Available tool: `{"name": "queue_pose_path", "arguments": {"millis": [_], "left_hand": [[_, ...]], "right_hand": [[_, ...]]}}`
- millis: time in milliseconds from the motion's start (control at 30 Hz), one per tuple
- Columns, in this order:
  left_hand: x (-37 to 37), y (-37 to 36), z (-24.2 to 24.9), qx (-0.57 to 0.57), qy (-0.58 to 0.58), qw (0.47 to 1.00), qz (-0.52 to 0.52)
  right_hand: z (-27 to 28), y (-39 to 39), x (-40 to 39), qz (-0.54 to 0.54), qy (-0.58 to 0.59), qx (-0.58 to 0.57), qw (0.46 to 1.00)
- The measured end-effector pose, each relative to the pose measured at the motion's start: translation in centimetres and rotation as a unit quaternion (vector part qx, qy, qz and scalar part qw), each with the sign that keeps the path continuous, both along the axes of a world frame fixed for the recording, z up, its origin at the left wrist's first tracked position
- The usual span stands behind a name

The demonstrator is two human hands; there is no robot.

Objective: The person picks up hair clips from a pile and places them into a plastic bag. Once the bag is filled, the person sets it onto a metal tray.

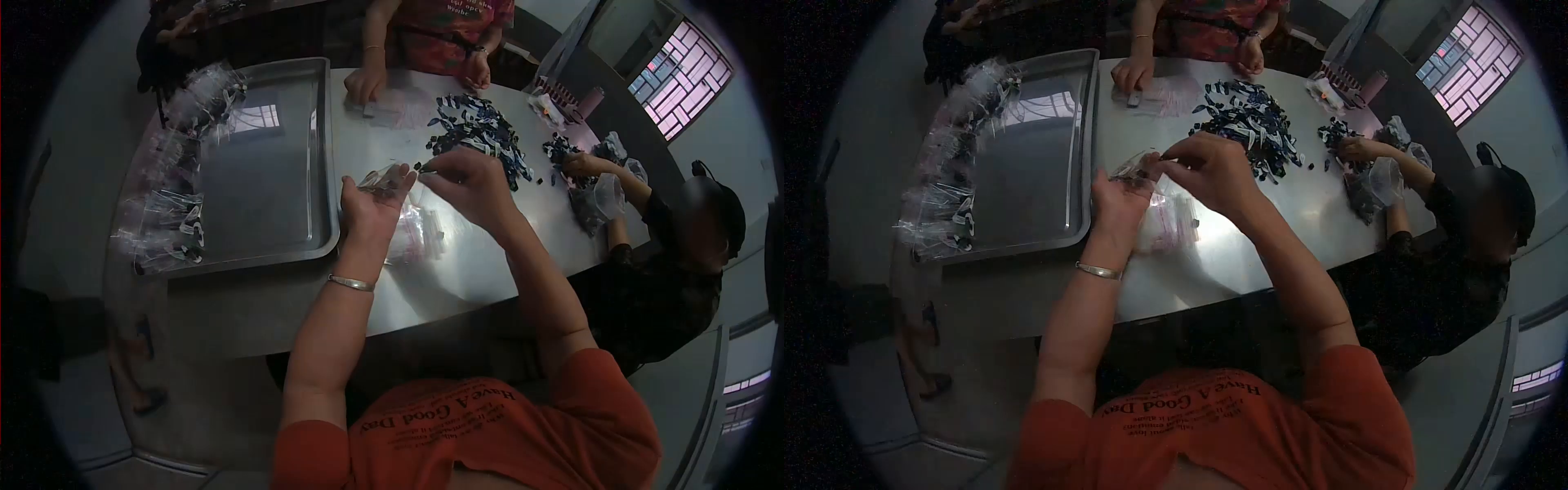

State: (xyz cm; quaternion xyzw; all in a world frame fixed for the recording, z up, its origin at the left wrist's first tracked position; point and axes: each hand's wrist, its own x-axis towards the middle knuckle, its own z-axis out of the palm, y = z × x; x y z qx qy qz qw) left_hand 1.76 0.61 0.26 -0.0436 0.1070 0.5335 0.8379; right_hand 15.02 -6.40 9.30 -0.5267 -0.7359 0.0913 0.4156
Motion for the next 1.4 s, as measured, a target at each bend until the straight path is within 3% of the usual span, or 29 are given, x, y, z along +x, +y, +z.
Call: {"name": "queue_pose_path", "arguments": {"millis": [67, 100, 167, 200, 267, 333, 433, 500, 600, 633, 867, 1000, 1233, 1300, 1400], "left_hand": [[0.2, 0.1, -0.4, 0.025, -0.025, 0.999, -0.002], [0.2, 0.2, -1.4, 0.026, -0.026, 0.999, -0.001], [-0.1, 0.7, -3.7, 0.157, -0.289, 0.94, -0.09], [-0.2, 0.6, -2.8, 0.159, -0.29, 0.94, -0.084], [-0.3, 0.0, 0.0, 0.048, -0.015, 0.999, 0.008], [-0.1, 0.4, -0.6, 0.0, -0.085, 0.996, -0.006], [0.6, 0.0, -0.2, -0.045, -0.061, 0.997, 0.022], [0.9, -0.2, -0.6, 0.019, -0.014, 1.0, -0.008], [0.5, 0.1, -0.9, 0.059, 0.065, 0.996, -0.017], [0.3, 0.2, -1.0, 0.087, 0.094, 0.991, -0.024], [0.0, 0.1, -0.7, 0.134, 0.073, 0.986, -0.064], [-0.1, 0.1, -0.5, 0.112, 0.046, 0.99, -0.075], [0.2, -0.1, -0.6, 0.121, 0.083, 0.985, -0.095], [0.1, -0.1, -0.4, 0.128, 0.069, 0.985, -0.09], [0.0, -0.1, -0.4, 0.12, 0.06, 0.987, -0.088]], "right_hand": [[0.3, 0.8, -1.4, -0.036, -0.153, 0.002, 0.988], [0.1, 0.9, -1.7, -0.035, -0.153, 0.003, 0.988], [-0.1, 1.4, -2.4, -0.078, -0.109, 0.107, 0.985], [-0.1, 1.4, -2.2, -0.077, -0.071, 0.107, 0.989], [-0.3, 1.0, -1.6, -0.112, -0.061, 0.094, 0.987], [-1.7, 0.8, -0.6, -0.12, -0.053, 0.076, 0.988], [-2.2, 0.3, -0.5, -0.063, 0.088, -0.232, 0.967], [-2.4, 1.2, 0.1, -0.025, 0.128, -0.208, 0.969], [-1.3, 3.5, 2.2, -0.007, 0.045, -0.088, 0.995], [0.9, 3.1, 1.4, -0.043, -0.004, -0.096, 0.994], [3.7, 4.4, 1.3, -0.028, -0.106, -0.099, 0.989], [3.4, 5.1, 1.6, -0.032, -0.094, -0.057, 0.993], [3.3, 5.5, 0.6, -0.008, -0.081, -0.114, 0.99], [3.3, 5.9, 0.5, -0.003, -0.125, 0.0, 0.992], [2.7, 5.8, 0.6, 0.025, -0.116, -0.067, 0.991]]}}
